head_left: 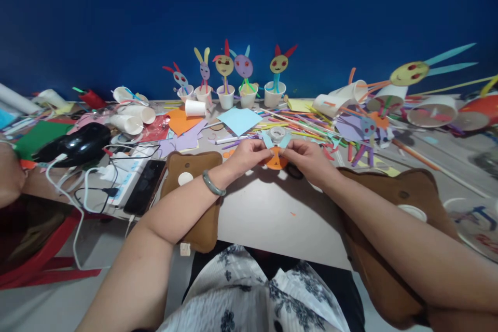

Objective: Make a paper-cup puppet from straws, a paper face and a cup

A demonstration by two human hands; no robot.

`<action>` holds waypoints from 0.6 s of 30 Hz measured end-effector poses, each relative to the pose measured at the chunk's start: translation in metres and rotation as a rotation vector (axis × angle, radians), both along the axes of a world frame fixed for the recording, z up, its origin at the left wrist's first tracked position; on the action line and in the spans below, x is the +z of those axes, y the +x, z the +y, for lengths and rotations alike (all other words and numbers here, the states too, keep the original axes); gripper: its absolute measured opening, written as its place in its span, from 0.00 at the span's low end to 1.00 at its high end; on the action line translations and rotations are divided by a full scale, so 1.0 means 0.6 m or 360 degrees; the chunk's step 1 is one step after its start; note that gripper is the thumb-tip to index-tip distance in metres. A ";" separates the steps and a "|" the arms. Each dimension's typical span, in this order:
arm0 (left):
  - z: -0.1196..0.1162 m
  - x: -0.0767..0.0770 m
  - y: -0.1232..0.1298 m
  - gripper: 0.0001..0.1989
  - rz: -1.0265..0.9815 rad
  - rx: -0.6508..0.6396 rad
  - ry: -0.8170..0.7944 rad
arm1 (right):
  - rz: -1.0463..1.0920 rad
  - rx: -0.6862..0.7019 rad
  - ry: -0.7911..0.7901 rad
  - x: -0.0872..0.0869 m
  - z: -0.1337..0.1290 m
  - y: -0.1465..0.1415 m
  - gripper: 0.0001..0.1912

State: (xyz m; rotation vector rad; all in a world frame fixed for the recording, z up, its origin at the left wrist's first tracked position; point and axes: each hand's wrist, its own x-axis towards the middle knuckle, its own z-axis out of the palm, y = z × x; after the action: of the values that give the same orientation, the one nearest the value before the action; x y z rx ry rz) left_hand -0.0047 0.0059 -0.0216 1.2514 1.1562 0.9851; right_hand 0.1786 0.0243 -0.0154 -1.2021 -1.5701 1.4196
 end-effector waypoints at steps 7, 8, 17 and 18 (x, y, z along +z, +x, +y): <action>0.003 -0.005 0.001 0.07 -0.0004 -0.0013 0.0038 | -0.0027 0.0058 0.0067 0.000 -0.001 0.002 0.19; 0.002 -0.004 0.001 0.07 0.0010 -0.0012 0.0032 | -0.0028 0.0055 0.0074 -0.001 -0.001 0.002 0.19; -0.006 0.010 0.000 0.09 0.0142 0.0007 0.0027 | -0.0052 0.0055 0.0086 0.003 -0.004 0.002 0.21; -0.005 0.009 0.000 0.09 0.0149 0.0008 0.0028 | -0.0062 0.0056 0.0099 0.003 -0.004 0.002 0.21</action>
State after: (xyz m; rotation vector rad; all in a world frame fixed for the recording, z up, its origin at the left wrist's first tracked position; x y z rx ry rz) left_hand -0.0047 0.0027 -0.0163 1.3212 1.2260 0.9507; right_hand 0.1798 0.0219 -0.0133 -1.1772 -1.6579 1.3667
